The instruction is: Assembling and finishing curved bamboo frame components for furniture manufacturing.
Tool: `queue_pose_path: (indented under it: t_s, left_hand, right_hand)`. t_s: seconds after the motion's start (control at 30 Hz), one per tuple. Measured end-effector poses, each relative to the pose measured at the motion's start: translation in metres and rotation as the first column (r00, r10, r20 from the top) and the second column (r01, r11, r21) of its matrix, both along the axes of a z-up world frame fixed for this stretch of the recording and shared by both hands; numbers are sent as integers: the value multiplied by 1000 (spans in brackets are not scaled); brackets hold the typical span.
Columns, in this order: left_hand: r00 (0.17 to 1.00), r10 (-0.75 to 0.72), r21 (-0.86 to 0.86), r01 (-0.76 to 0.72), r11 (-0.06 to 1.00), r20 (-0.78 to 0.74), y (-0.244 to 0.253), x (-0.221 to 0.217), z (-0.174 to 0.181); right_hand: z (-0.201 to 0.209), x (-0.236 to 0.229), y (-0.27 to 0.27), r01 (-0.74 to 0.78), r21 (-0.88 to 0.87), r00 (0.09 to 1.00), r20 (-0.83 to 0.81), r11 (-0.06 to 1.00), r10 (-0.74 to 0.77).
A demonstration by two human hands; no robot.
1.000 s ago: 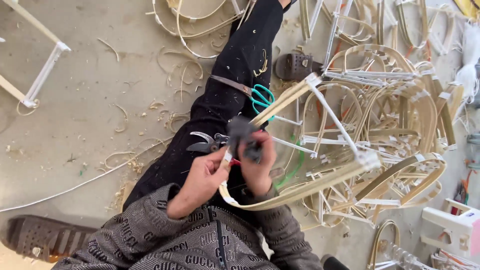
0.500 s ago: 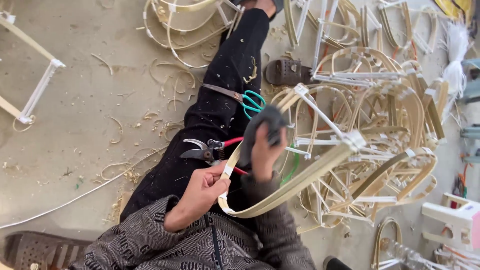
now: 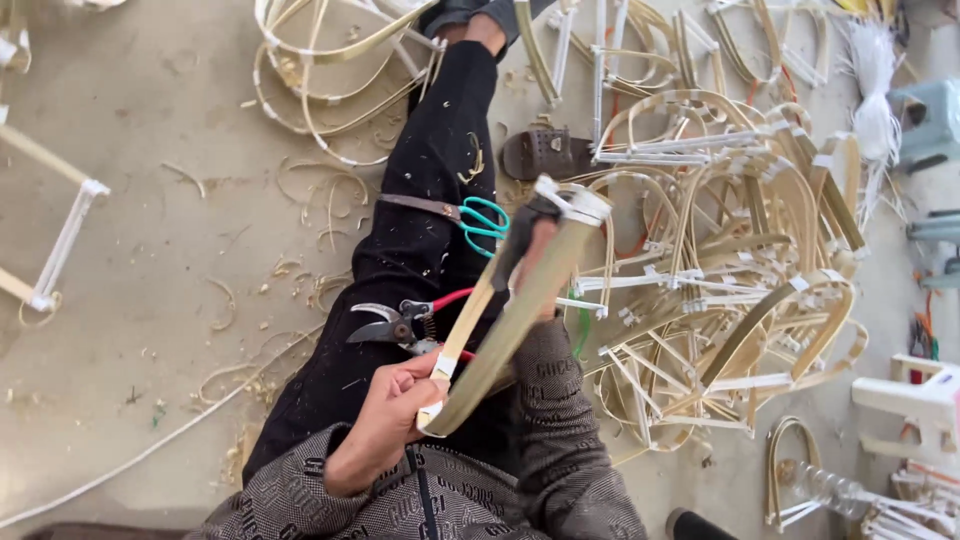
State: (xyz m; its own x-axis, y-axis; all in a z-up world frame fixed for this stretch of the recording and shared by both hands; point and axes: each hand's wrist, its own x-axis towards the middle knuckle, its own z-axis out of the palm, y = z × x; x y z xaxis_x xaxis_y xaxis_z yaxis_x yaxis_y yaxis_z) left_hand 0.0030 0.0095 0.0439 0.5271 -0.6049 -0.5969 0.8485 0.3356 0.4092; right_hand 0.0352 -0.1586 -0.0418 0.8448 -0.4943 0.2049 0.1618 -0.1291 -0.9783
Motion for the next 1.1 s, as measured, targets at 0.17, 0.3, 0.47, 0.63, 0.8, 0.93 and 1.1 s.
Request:
queue_pose_path:
  t_s: [0.17, 0.3, 0.47, 0.63, 0.8, 0.93, 1.1]
  left_hand:
    - [984, 47, -7, -46, 999, 170, 9, -8, -52]
    - [969, 53, -49, -42, 998, 239, 23, -12, -46]
    - [975, 53, -56, -42, 998, 215, 13, -16, -32]
    - [971, 62, 27, -70, 997, 230, 16, -16, -51]
    - [974, 52, 18, -58, 998, 221, 11, -15, -31]
    - [974, 44, 81, -64, 995, 220, 12, -16, -43]
    - [951, 110, 87, -140, 986, 288, 25, -8, -53]
  right_hand:
    - [-2, 13, -9, -34, -189, 999, 29, 981, 40]
    - [-33, 8, -31, -99, 261, 988, -88, 960, 126]
    - [2, 54, -53, 36, 195, 999, 10, 980, -38]
    - [-79, 12, -5, 171, 445, 983, -136, 879, -123]
    - [-52, 43, -49, 106, 261, 962, -269, 960, -33]
    - [-30, 31, -25, 4, -79, 991, 134, 997, 7]
    - [-87, -34, 32, -211, 259, 967, -87, 943, 240]
